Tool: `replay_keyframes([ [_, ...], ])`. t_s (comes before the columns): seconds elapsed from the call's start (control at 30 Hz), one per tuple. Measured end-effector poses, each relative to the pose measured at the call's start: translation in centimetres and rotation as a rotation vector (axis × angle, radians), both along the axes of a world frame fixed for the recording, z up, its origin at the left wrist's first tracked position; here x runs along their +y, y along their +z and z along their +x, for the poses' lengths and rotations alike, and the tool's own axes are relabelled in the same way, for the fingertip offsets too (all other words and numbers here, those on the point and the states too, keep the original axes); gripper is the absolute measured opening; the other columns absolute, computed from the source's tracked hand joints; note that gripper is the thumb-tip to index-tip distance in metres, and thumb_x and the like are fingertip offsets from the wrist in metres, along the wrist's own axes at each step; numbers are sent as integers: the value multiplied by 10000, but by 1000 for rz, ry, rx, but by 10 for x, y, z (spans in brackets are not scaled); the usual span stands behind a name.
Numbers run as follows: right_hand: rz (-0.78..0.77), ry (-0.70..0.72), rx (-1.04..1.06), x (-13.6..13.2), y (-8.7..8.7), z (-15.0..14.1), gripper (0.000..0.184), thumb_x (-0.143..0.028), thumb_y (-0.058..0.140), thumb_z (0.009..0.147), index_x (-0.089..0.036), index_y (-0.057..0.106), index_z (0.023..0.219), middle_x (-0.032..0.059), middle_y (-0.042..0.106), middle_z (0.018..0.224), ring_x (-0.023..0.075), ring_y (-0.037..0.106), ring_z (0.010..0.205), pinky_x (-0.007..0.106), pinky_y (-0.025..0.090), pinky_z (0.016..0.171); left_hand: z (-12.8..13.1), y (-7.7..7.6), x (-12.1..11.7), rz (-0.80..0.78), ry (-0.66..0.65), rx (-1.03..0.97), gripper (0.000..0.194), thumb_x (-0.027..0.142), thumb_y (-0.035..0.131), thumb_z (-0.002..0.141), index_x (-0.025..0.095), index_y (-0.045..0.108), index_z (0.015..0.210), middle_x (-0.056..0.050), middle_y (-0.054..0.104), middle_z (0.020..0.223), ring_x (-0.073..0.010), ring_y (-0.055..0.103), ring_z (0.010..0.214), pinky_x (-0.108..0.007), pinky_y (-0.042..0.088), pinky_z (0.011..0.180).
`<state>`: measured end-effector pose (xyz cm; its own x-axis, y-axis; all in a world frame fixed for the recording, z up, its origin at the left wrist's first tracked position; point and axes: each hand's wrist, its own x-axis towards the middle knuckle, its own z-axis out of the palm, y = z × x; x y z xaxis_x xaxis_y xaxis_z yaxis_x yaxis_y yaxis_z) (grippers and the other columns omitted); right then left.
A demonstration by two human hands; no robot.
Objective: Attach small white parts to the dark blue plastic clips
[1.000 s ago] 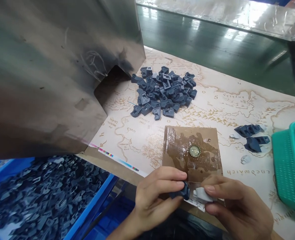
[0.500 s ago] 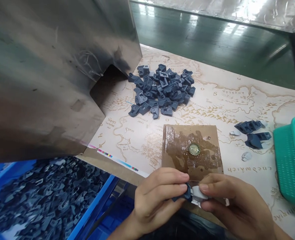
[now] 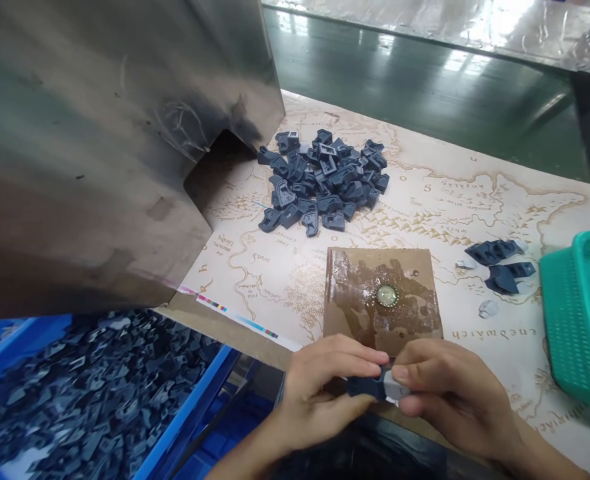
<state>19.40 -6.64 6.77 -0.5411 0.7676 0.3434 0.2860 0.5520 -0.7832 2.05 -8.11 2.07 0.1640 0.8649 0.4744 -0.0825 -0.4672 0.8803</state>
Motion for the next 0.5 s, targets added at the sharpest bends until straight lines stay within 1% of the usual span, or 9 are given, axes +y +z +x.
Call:
replay_keyframes([
  [0.1, 2, -30, 31, -1, -2, -3, 142, -307, 432, 992, -212, 480, 897, -30, 579, 667, 55, 524, 543, 133, 411, 507, 3, -5, -4, -42, 30, -60, 108, 208, 621, 862, 178, 642, 964, -77, 748, 900, -127, 704, 806, -206, 569, 712],
  [0.17, 15, -33, 31, -2, -6, -4, 148, -299, 438, 990, -211, 482, 880, -33, 569, 656, 58, 510, 542, 136, 407, 507, 4, -8, -6, -42, 37, -54, 126, 176, 631, 848, 183, 643, 973, -74, 747, 910, -131, 703, 811, -215, 569, 724],
  [0.27, 12, -61, 41, -3, -8, -7, 157, -284, 448, 987, -211, 490, 854, -40, 567, 649, 58, 511, 544, 136, 412, 516, 3, -7, -7, -69, 42, -12, 122, 191, 627, 854, 197, 640, 975, -65, 744, 911, -136, 705, 823, -220, 571, 731],
  [0.33, -15, -93, 19, -4, -2, -8, 148, -297, 472, 975, -207, 514, 866, -34, 595, 675, 59, 537, 557, 134, 419, 514, 1, -2, -2, -66, 50, 59, 127, 195, 611, 865, 209, 633, 990, -59, 740, 928, -137, 704, 855, -218, 571, 751],
  [0.4, -35, -109, -45, 2, 8, -6, 149, -316, 505, 957, -199, 549, 876, -30, 623, 689, 56, 533, 519, 136, 405, 476, -3, 4, 8, -9, 51, 177, 186, 211, 602, 872, 224, 615, 1058, -66, 729, 1001, -147, 695, 926, -238, 569, 802],
  [0.47, -29, -161, -136, 20, 21, 0, 153, -322, 533, 937, -199, 584, 862, -33, 630, 672, 61, 498, 462, 159, 386, 443, -12, 8, 22, 66, 88, 328, 322, 284, 619, 861, 240, 567, 1175, -95, 688, 1135, -190, 654, 1059, -310, 558, 882],
  [0.5, -17, -234, -179, 36, 26, 5, 150, -325, 548, 921, -202, 595, 851, -30, 630, 664, 73, 496, 461, 175, 389, 450, -18, 8, 30, 82, 142, 404, 399, 330, 627, 852, 244, 534, 1230, -110, 658, 1196, -217, 619, 1127, -353, 546, 916],
])
